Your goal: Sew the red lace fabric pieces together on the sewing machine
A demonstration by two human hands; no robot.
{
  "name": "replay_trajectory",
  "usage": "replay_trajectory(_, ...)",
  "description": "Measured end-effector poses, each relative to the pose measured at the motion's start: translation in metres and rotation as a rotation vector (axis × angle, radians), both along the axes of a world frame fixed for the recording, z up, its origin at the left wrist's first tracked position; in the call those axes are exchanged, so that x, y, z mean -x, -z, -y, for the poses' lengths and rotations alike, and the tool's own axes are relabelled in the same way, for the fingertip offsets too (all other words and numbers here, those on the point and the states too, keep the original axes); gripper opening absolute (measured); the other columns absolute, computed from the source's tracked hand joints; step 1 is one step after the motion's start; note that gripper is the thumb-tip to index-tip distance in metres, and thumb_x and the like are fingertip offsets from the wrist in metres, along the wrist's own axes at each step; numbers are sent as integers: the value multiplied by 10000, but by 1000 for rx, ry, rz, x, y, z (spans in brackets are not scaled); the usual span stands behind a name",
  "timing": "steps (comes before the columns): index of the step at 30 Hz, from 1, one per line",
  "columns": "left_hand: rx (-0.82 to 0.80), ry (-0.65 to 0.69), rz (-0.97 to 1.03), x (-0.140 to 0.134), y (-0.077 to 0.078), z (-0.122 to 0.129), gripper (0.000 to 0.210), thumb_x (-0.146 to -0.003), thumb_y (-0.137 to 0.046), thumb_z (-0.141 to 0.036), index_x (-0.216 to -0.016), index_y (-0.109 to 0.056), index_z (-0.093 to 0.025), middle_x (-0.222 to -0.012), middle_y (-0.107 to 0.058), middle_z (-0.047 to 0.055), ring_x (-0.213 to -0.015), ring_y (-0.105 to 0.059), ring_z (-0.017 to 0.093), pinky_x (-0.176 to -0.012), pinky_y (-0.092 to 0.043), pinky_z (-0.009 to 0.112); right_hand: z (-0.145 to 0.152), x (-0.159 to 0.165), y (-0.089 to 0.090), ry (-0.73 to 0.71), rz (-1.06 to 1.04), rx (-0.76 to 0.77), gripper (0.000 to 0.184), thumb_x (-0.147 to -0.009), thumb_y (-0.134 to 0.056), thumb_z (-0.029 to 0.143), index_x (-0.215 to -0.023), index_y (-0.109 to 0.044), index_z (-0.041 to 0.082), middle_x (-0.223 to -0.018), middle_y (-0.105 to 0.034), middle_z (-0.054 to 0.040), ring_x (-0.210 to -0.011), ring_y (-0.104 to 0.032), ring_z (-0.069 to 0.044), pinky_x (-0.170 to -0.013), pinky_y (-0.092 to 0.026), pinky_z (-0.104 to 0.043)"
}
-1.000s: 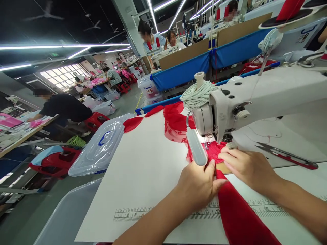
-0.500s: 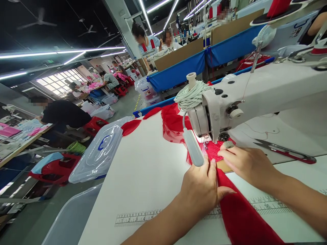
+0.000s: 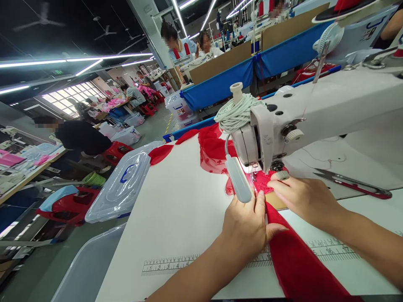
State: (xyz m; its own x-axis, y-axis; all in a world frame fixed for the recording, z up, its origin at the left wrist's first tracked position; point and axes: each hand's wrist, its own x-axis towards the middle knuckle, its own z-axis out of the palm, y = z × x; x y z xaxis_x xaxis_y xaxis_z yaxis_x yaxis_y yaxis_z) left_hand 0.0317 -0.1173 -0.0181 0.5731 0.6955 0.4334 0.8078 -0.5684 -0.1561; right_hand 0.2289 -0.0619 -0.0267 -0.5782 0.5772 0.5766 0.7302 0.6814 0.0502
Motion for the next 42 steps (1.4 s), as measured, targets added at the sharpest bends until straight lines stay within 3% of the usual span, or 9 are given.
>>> replay_trajectory(7,48,-54,-56,0,3,-2,784,-988,-317,-687,-1306,-609,-33,-1212,-673,225,-1048,-659,316,-784,-546,380,-2,0,-2,1,-5,-13,258,-822,-413,24,-733,-592,187,-576,-530,0,-436,-425,-131,-427,-199,-294)
replay_trajectory(11,18,-39,6,-2,0,-3,835,-995,-209,-696,-1280,-621,-27,-1178,-674,222,-996,-648,305,-758,-542,395,0,1,-2,-120,-71,-18,302,-861,-423,7,-866,-676,171,-846,-719,-71,-679,-579,-185,-560,-358,-310)
replay_trajectory(14,9,9,68,-5,-3,-3,845,-1005,-141,-676,-1279,-618,-35,-1099,-682,198,-946,-641,279,-783,-532,389,1,2,-1,-263,-106,39,309,-894,-430,24,-978,-697,153,-1016,-753,-75,-811,-629,-193,-709,-424,-330)
replay_trajectory(24,14,-5,116,-8,-5,-3,842,-1010,-72,-654,-1195,-661,-81,-1026,-688,154,-878,-638,258,-811,-506,381,1,1,1,-280,-131,69,313,-885,-450,8,-1002,-699,155,-1014,-771,-60,-874,-679,-183,-731,-411,-324)
replay_trajectory(30,14,-42,110,-6,-1,-4,887,-992,-35,-673,-1305,-598,-62,-1142,-687,188,-991,-653,283,-844,-514,395,0,5,2,-249,-129,75,276,-910,-458,30,-949,-697,164,-1014,-773,-48,-817,-673,-180,-701,-390,-334)
replay_trajectory(36,32,-89,16,-7,0,5,843,-972,-231,-737,-1304,-602,-57,-1261,-654,215,-1102,-641,328,-962,-483,465,-1,3,2,-257,-111,72,282,-909,-450,34,-982,-697,148,-1045,-770,-61,-838,-681,-189,-709,-413,-336)
replay_trajectory(42,56,-98,-52,-11,-9,10,708,-993,-393,-645,-1301,-588,-38,-1260,-650,220,-1120,-630,329,-1032,-446,498,-1,3,4,-240,-105,95,309,-895,-438,19,-1005,-693,153,-1044,-765,-72,-822,-677,-193,-689,-406,-340)
